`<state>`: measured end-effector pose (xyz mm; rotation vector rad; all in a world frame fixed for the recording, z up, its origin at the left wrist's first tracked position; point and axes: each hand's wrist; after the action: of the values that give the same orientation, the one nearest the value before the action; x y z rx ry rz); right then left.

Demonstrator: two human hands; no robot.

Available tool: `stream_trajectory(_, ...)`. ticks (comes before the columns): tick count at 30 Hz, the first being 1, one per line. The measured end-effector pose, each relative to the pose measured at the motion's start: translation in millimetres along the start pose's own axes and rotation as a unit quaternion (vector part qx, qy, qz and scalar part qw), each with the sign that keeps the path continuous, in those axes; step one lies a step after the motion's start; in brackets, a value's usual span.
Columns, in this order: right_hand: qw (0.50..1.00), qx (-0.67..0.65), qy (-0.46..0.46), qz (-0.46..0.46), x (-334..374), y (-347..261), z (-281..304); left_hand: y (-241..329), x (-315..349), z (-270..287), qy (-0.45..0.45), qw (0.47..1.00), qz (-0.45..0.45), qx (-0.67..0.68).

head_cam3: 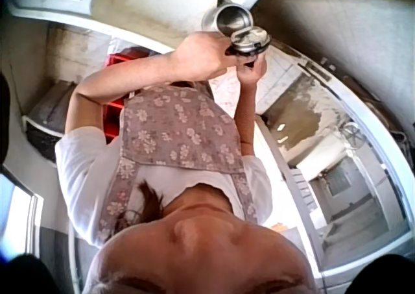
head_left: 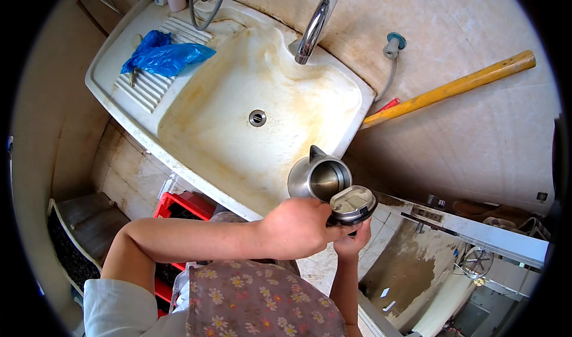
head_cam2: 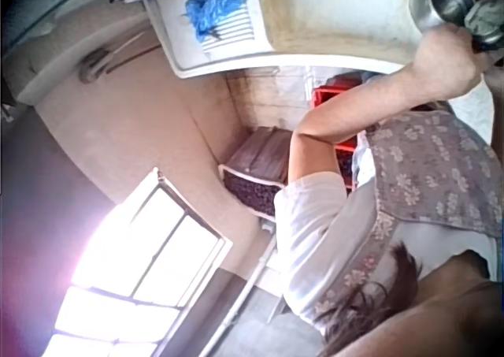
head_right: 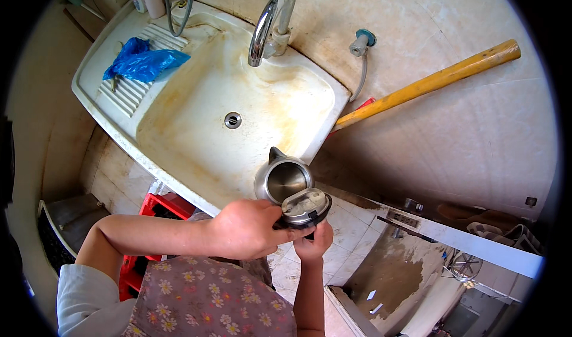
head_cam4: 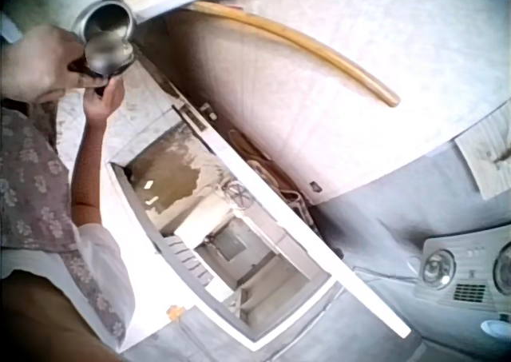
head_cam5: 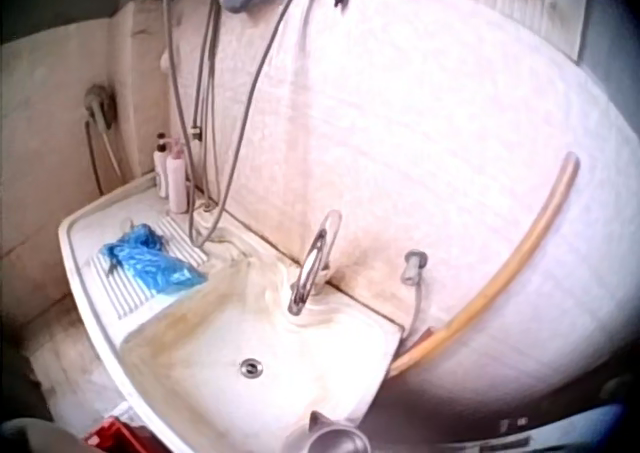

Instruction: The person scrubs the exterior and interior of a stainless steel kettle with a cloth under running water at a kitchen sink, then moves to a utility sink to continue scrubbing and rinsing the kettle before placing it on the counter.

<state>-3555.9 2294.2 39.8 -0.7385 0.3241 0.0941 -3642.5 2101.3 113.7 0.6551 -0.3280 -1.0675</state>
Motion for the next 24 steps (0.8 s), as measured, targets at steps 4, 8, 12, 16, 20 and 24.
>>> stream_trajectory(4,0.999,0.028,-0.025,0.024,6,8,6,-4,4,-5,0.031,0.998,-0.041,-0.025)
stream_trajectory(8,0.995,0.089,-0.023,0.041,24,17,8,-22,20,22,-0.002,0.991,-0.064,0.114)
stream_trajectory(12,0.996,0.082,-0.021,0.026,14,3,11,-37,39,54,0.038,0.933,0.132,0.332)
stream_trajectory(16,0.996,0.071,-0.043,0.019,6,-10,6,-40,23,45,0.053,0.821,0.170,0.543)
stream_trajectory(20,0.991,0.029,-0.129,0.004,0,-16,3,-51,-7,13,-0.102,0.962,0.159,0.197)
stream_trajectory(24,0.977,0.041,-0.202,0.053,-2,-11,1,-71,-35,-12,-0.246,0.959,0.079,0.113)
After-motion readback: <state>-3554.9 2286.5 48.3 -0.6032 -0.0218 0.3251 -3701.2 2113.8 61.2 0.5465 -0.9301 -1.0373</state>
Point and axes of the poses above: each hand's wrist, its own x-axis away from the middle knuckle, its own z-axis out of the back of the hand, y = z × x, and after that the axes turned 10 degrees about -y, right-handed
